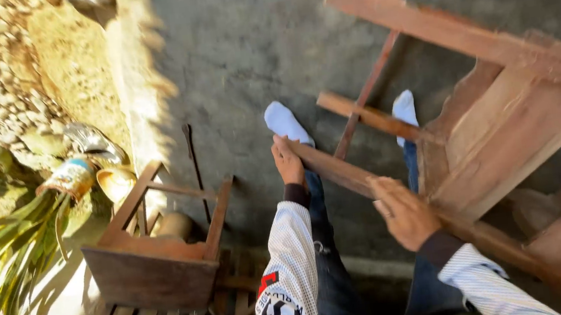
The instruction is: Sanding a wooden chair frame with sandpaper
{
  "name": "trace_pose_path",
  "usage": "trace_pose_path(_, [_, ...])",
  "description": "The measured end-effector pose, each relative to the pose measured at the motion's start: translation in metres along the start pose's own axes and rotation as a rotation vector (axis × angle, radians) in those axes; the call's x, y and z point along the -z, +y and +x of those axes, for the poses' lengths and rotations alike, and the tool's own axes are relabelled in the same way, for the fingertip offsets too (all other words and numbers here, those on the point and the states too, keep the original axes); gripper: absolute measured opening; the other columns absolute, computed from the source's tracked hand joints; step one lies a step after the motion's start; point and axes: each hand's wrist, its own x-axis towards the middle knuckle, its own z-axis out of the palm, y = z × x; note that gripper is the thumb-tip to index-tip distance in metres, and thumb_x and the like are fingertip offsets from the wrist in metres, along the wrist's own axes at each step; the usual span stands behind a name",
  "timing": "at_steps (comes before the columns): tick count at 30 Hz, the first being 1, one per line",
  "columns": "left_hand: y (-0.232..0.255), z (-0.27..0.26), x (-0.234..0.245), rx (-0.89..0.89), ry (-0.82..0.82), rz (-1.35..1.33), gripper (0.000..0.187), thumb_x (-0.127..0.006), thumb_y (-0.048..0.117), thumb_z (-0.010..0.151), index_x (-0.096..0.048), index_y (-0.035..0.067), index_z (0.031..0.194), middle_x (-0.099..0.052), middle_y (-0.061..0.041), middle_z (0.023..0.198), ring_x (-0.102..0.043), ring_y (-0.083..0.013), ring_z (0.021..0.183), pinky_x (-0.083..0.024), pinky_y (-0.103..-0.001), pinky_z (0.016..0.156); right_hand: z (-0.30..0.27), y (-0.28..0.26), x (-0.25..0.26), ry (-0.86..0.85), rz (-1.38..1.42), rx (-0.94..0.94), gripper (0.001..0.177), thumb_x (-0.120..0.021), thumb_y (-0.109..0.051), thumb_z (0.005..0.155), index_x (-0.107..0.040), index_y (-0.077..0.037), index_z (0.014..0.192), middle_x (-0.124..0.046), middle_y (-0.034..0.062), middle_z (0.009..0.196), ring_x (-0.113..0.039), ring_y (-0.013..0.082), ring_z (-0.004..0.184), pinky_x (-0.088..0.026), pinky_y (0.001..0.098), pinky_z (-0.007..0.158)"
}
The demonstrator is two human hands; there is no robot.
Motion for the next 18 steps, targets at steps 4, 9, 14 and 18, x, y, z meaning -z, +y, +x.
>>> trace_pose_path(4, [-0.010,0.003,0.011,0.027,-0.028,0.044,0.069,-0.046,0.081,0.109,-0.063,0.021,0.140,-0.079,-0.011,0.121,-0.073,-0.0236,0.119,-0.057,-0.043,0.107,0.017,-0.001,-0.030,-0.227,0.035,-0.286,0.064,-0.042,-0.046,0.114,-0.042,-0.016,0.171,-0.047,0.0216,0.169,-0.042,0.0350,0.158,-0.036,0.0503,0.130])
trace_pose_path(9, [0.048,-0.037,0.004,-0.038,-0.152,-0.059,0.064,-0.036,0.065,0.117,-0.061,0.011,0.139,-0.069,-0.004,0.106,-0.065,-0.0180,0.105,-0.056,-0.038,0.102,0.162,-0.074,-0.112,0.046,0.241,0.101,0.054,-0.052,-0.039,0.116,-0.056,-0.011,0.161,-0.059,0.0250,0.158,-0.054,0.0390,0.149,-0.041,0.0467,0.127])
trace_pose_path(14, [0.015,-0.008,0.016,0.055,-0.169,0.045,0.070,-0.035,0.072,0.115,-0.060,0.017,0.152,-0.072,-0.020,0.134,-0.067,-0.0319,0.124,-0.055,-0.050,0.111,0.040,-0.029,-0.038,0.174,0.025,0.036,0.050,-0.061,-0.033,0.113,-0.062,-0.007,0.156,-0.069,0.0232,0.144,-0.065,0.0380,0.136,-0.050,0.0478,0.118])
trace_pose_path(18, [0.027,-0.013,0.005,0.166,-0.142,-0.096,0.068,-0.043,0.074,0.111,-0.060,0.020,0.149,-0.075,-0.015,0.126,-0.073,-0.0247,0.109,-0.065,-0.043,0.094,-0.030,0.000,-0.035,0.171,-0.457,-0.142,0.055,-0.061,-0.037,0.110,-0.064,0.000,0.151,-0.073,0.0272,0.132,-0.072,0.0399,0.126,-0.055,0.0452,0.112])
